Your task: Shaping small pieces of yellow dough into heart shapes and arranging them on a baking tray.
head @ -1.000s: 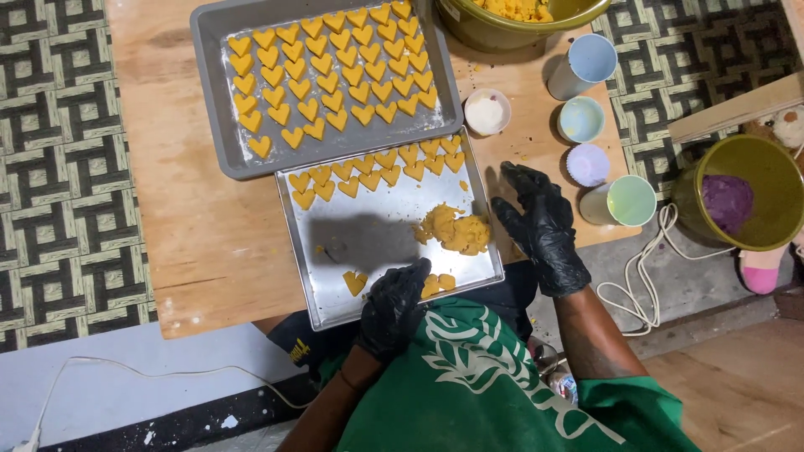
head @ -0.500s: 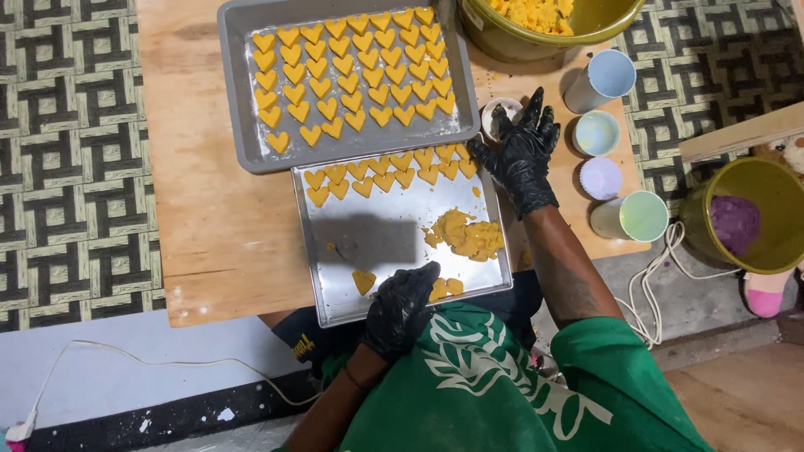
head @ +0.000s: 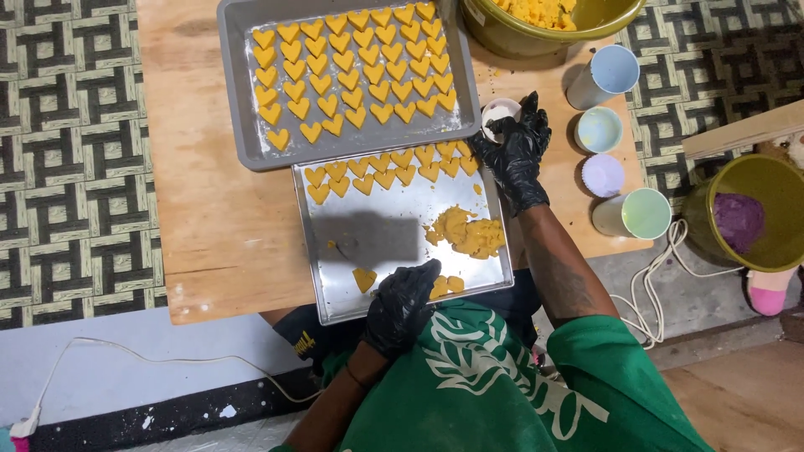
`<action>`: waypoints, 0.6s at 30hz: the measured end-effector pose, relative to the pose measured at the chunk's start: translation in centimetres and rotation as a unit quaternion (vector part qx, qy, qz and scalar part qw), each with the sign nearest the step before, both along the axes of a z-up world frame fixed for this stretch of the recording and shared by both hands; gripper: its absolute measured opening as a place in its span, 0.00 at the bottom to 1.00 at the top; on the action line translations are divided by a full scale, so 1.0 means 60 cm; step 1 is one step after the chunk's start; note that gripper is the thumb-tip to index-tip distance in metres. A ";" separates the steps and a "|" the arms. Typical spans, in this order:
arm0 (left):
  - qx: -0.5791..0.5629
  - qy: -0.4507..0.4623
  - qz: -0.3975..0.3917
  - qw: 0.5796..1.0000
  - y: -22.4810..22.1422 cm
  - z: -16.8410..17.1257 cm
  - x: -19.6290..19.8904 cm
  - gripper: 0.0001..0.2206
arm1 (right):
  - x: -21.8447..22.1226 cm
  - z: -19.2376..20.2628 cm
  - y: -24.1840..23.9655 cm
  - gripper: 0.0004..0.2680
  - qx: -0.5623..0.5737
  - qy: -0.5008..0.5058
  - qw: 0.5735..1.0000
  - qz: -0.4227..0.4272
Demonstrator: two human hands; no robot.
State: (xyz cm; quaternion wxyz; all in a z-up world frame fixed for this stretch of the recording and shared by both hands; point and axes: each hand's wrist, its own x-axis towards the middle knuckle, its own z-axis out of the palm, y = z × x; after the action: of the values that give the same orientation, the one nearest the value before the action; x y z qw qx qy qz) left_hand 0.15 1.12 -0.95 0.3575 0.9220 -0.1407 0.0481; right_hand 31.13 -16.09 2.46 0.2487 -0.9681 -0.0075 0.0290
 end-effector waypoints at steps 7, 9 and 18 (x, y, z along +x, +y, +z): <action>0.017 0.009 0.006 1.000 -0.001 -0.026 -0.001 0.33 | 0.002 0.016 -0.029 0.24 0.115 -0.009 0.993 0.015; 0.028 0.016 0.002 0.999 0.000 -0.035 0.001 0.34 | 0.052 -0.066 -0.064 0.26 0.107 -0.009 0.994 -0.003; 0.032 0.007 0.001 0.999 0.001 -0.017 0.002 0.35 | -0.065 0.051 -0.038 0.42 0.340 -0.025 0.933 0.118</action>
State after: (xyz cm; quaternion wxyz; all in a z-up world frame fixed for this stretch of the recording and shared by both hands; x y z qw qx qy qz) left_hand 0.26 1.16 -1.96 0.3292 0.9333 -0.1386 0.0373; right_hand 27.22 -18.35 5.54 0.5571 -0.8184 -0.1377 0.0298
